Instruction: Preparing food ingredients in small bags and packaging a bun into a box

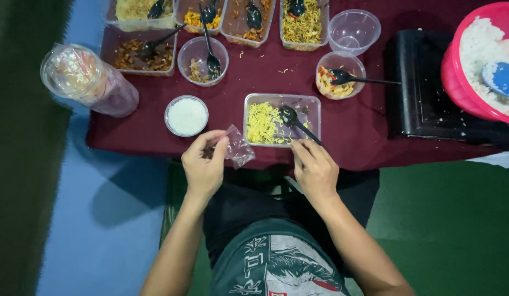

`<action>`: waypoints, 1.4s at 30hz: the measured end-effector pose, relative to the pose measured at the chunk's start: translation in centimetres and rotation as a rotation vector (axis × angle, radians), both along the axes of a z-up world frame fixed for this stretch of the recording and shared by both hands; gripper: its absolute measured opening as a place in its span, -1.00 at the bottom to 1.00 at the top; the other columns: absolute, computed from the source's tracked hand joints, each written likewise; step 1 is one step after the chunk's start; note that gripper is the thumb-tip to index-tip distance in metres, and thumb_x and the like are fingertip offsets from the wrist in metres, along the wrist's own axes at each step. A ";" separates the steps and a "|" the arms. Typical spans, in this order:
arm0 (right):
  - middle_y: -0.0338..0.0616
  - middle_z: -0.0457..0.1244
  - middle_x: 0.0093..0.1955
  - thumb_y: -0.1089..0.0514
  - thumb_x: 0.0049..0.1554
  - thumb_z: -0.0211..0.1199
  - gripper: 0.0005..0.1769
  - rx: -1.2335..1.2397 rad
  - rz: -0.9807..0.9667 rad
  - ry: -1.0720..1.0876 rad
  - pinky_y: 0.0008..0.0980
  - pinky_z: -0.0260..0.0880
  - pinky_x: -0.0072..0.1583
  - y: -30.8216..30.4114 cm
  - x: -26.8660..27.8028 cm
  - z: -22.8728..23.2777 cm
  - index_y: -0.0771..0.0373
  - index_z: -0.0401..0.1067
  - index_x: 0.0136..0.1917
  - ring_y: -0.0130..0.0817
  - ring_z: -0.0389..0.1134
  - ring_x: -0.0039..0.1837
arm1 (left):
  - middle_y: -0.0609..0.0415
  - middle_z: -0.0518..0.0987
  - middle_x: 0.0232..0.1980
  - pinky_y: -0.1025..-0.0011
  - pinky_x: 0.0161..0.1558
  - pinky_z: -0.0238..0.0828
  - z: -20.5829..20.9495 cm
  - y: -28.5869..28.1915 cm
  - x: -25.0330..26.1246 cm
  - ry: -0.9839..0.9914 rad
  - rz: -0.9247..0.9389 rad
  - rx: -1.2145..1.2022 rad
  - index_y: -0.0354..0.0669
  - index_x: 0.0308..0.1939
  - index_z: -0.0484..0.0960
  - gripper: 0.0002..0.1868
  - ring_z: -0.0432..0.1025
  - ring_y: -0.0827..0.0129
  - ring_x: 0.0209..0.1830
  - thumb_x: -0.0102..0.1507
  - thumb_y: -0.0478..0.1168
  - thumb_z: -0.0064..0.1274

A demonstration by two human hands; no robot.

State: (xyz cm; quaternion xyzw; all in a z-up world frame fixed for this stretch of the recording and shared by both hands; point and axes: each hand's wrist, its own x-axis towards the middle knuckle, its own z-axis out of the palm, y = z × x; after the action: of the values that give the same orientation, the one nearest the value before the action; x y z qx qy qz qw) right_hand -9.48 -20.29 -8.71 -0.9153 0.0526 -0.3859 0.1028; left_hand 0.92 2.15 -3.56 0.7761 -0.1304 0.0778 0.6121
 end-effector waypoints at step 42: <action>-0.17 0.46 -0.18 0.17 -0.10 0.63 -0.80 1.018 0.110 0.163 -0.39 0.53 -0.02 1.7 3.0 7.6 0.12 0.69 -0.16 -0.30 0.50 -0.08 | 0.06 0.72 -0.50 0.38 -0.38 0.59 2.3 -8.2 -0.2 0.413 -0.241 0.212 0.00 -0.25 0.85 -0.90 0.64 0.35 -0.48 0.16 -0.19 0.34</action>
State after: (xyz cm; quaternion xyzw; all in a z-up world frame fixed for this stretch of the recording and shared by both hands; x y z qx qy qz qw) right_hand -6.53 -18.62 -1.11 -0.7778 0.1934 -0.2327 0.5509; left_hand 0.74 -6.07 -1.30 0.8142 -0.1017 -0.1699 0.5458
